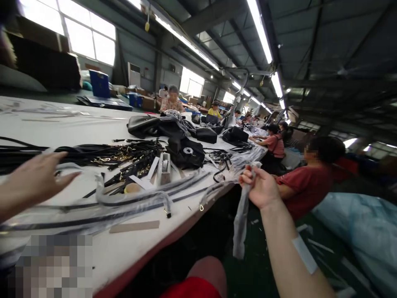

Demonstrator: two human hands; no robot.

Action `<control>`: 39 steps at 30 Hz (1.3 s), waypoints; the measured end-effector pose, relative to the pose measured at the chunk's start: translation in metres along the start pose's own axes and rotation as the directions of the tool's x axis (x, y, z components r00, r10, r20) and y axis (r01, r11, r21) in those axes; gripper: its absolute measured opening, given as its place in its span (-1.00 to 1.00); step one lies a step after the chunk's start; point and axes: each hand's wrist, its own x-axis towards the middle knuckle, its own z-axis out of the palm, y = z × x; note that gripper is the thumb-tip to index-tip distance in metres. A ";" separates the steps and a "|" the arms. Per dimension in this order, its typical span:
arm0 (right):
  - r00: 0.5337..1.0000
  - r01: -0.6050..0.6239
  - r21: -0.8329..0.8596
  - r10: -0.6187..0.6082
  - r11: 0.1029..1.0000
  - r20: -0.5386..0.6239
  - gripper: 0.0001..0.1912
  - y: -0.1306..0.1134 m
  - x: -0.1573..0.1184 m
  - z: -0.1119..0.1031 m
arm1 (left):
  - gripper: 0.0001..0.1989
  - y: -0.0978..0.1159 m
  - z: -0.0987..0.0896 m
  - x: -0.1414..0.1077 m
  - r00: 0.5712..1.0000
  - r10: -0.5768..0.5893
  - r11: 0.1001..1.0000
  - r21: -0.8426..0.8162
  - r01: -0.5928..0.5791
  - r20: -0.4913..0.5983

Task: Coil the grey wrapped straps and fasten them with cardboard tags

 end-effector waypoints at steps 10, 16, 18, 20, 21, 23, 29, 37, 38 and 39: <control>0.959 0.045 0.021 -0.049 0.999 0.279 -0.88 0.041 -0.067 0.105 | -0.43 0.251 0.008 -0.147 0.554 0.766 0.154 -0.930 0.334 0.326; 0.992 0.109 -0.046 -0.106 0.993 0.062 -0.88 0.039 -0.032 0.036 | -0.54 0.212 0.041 -0.176 0.222 0.831 0.230 -0.679 0.698 0.510; 0.993 0.110 -0.104 -0.114 0.989 -0.036 -0.85 0.048 -0.016 0.003 | -0.51 0.190 0.046 -0.185 0.161 0.820 0.267 -0.616 0.741 0.549; 0.985 0.079 -0.230 -0.111 0.970 -0.133 -0.79 0.063 -0.005 -0.027 | -0.48 0.172 0.047 -0.193 0.125 0.811 0.275 -0.560 0.781 0.572; 0.981 0.049 -0.304 -0.103 0.951 -0.163 -0.76 0.072 -0.001 -0.039 | -0.48 0.165 0.047 -0.196 0.120 0.802 0.270 -0.535 0.800 0.585; 0.982 -0.030 -0.411 -0.050 0.911 -0.183 -0.71 0.095 0.002 -0.057 | -0.49 0.154 0.045 -0.200 0.131 0.783 0.239 -0.489 0.839 0.608; 0.968 -0.243 -0.678 0.214 0.694 -0.128 -0.68 0.174 -0.024 -0.064 | -0.58 0.141 0.040 -0.204 0.189 0.771 0.125 -0.435 0.892 0.608; 0.791 0.036 -0.741 0.434 0.671 0.431 -0.61 0.241 -0.105 0.026 | -0.51 0.146 0.037 -0.204 0.215 0.736 0.226 -0.532 0.816 0.642; 0.682 0.020 -0.722 0.518 0.692 0.515 -0.52 0.244 -0.113 0.036 | -0.51 0.145 0.037 -0.203 0.218 0.727 0.236 -0.535 0.811 0.651; 0.595 0.006 -0.709 0.567 0.705 0.569 -0.46 0.245 -0.118 0.043 | -0.53 0.144 0.036 -0.202 0.223 0.714 0.249 -0.538 0.805 0.664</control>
